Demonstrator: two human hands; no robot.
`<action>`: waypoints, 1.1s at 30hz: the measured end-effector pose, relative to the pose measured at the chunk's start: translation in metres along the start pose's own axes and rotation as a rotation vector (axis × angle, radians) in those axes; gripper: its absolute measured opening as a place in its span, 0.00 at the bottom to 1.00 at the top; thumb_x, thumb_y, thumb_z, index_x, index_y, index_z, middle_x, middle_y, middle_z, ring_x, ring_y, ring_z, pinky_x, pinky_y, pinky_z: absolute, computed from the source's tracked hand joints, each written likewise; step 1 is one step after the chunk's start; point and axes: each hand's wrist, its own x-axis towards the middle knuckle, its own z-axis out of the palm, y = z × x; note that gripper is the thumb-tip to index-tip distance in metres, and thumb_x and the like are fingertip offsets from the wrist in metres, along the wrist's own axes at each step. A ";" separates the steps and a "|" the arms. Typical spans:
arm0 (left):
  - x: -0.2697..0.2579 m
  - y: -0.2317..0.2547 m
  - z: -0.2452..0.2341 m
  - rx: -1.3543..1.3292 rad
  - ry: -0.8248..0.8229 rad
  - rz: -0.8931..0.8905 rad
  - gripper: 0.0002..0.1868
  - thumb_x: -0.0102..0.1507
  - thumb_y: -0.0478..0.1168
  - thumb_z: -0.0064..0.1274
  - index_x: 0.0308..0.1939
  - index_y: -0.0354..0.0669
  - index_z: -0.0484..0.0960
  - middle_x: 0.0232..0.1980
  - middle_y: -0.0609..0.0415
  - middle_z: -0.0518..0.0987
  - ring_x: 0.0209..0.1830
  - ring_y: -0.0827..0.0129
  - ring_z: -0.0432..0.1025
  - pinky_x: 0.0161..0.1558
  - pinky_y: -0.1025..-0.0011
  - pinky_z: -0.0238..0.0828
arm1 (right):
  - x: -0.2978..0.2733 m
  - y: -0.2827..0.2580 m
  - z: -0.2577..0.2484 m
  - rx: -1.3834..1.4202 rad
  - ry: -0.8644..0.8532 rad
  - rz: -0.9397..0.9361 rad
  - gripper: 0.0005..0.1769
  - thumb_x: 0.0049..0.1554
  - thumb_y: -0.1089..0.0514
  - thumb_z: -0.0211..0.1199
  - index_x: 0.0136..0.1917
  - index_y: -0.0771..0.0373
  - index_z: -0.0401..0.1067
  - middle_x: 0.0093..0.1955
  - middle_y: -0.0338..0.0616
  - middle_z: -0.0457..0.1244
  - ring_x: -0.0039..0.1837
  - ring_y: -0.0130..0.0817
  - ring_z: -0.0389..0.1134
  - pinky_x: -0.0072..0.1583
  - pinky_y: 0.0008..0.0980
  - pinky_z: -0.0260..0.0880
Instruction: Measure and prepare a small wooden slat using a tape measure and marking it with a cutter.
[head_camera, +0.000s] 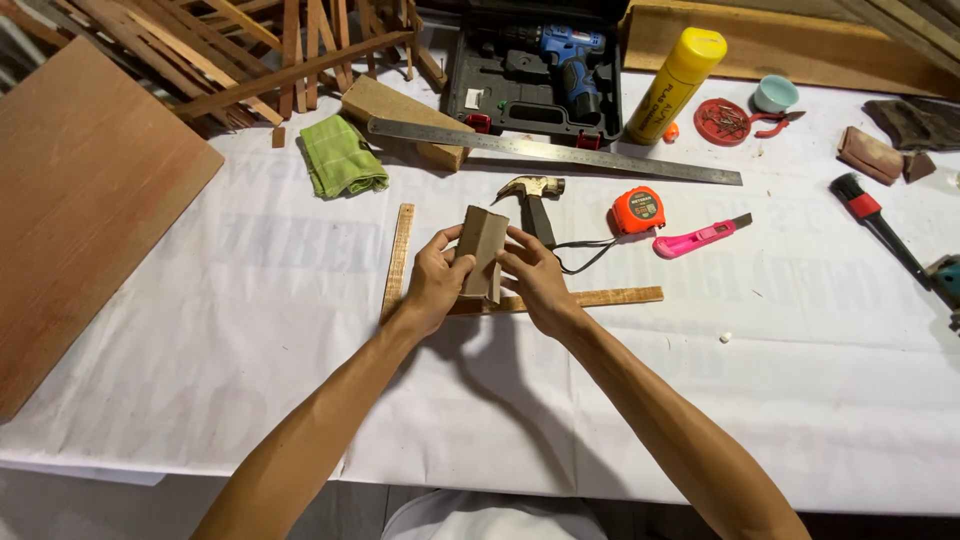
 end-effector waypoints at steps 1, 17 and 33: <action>0.004 -0.006 -0.002 0.002 -0.014 0.001 0.28 0.61 0.30 0.47 0.66 0.32 0.65 0.40 0.49 0.83 0.33 0.71 0.78 0.35 0.72 0.81 | -0.002 0.001 0.000 0.003 0.011 -0.008 0.38 0.59 0.56 0.60 0.78 0.62 0.52 0.74 0.55 0.57 0.71 0.42 0.64 0.69 0.47 0.68; -0.004 -0.003 -0.019 0.413 -0.035 -0.010 0.16 0.67 0.39 0.52 0.53 0.29 0.78 0.38 0.48 0.82 0.29 0.70 0.77 0.28 0.74 0.79 | 0.004 -0.013 0.004 -0.621 -0.074 -0.300 0.27 0.62 0.60 0.56 0.73 0.67 0.62 0.54 0.50 0.70 0.48 0.33 0.74 0.51 0.36 0.81; -0.027 -0.023 0.028 1.003 0.192 0.090 0.22 0.66 0.52 0.49 0.58 0.45 0.79 0.41 0.46 0.83 0.38 0.57 0.80 0.38 0.56 0.77 | 0.002 -0.001 -0.064 -1.397 -0.442 -0.722 0.25 0.48 0.49 0.74 0.53 0.68 0.77 0.43 0.48 0.67 0.45 0.42 0.67 0.48 0.42 0.72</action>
